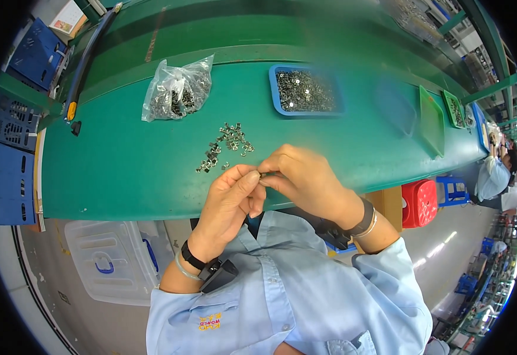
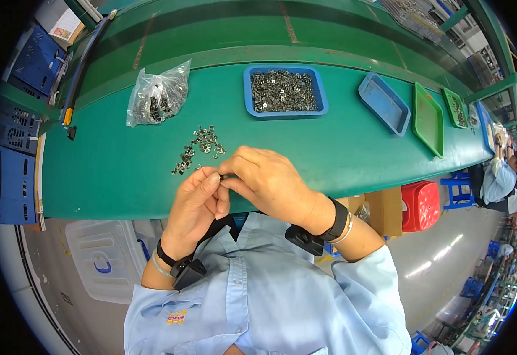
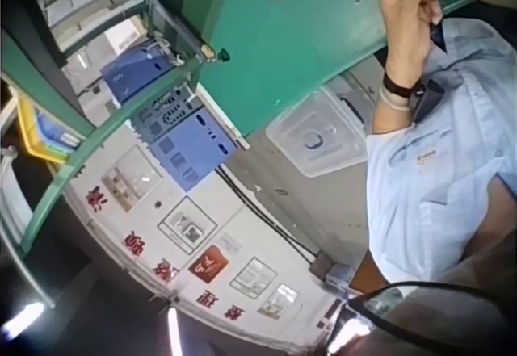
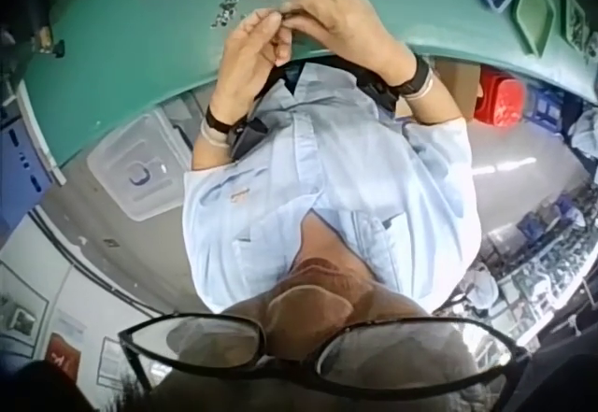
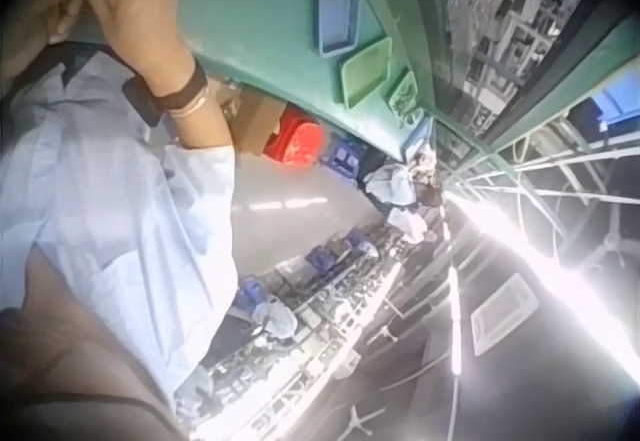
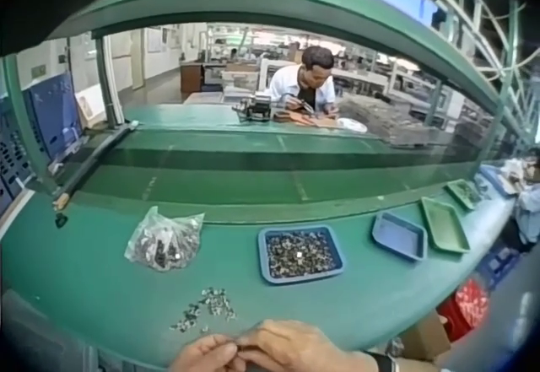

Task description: Inspecting and sorting small metal components on an electronics assembly line.

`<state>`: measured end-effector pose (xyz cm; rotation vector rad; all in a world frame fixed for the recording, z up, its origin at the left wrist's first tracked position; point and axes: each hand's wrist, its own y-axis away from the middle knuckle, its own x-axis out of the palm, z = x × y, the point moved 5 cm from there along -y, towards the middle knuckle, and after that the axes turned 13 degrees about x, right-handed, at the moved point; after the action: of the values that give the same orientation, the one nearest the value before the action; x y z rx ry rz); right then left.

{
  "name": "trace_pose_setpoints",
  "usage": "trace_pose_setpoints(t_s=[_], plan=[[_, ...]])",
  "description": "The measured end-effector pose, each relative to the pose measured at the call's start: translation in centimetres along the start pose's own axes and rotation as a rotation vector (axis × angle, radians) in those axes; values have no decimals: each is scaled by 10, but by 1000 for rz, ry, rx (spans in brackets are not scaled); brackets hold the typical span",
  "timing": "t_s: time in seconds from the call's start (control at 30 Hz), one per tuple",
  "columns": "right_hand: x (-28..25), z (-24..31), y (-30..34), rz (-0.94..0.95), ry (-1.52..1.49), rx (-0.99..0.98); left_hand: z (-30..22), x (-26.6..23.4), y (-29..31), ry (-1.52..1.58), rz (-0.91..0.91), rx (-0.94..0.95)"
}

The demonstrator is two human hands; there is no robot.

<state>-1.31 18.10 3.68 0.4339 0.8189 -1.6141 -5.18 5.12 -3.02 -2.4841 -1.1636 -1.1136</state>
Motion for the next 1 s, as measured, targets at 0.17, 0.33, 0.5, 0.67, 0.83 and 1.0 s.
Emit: trace_pose_setpoints(t_s=[0.17, 0.33, 0.5, 0.67, 0.83, 1.0], plan=[[0, -1, 16, -106, -58, -5, 4, 8, 7, 46, 30, -3], [-7, 6, 22, -116, 144, -24, -2, 19, 11, -161, -34, 58], [-5, 12, 24, -117, 144, -51, 1, 13, 12, -207, -9, 70], [-1, 11, 26, -146, -20, -31, -1, 10, 17, -148, -5, 62], [-3, 13, 26, -188, -16, -55, -3, 12, 19, -66, 19, 50], [-4, 13, 27, -219, -15, -69, -6, 15, 21, -54, 16, 40]])
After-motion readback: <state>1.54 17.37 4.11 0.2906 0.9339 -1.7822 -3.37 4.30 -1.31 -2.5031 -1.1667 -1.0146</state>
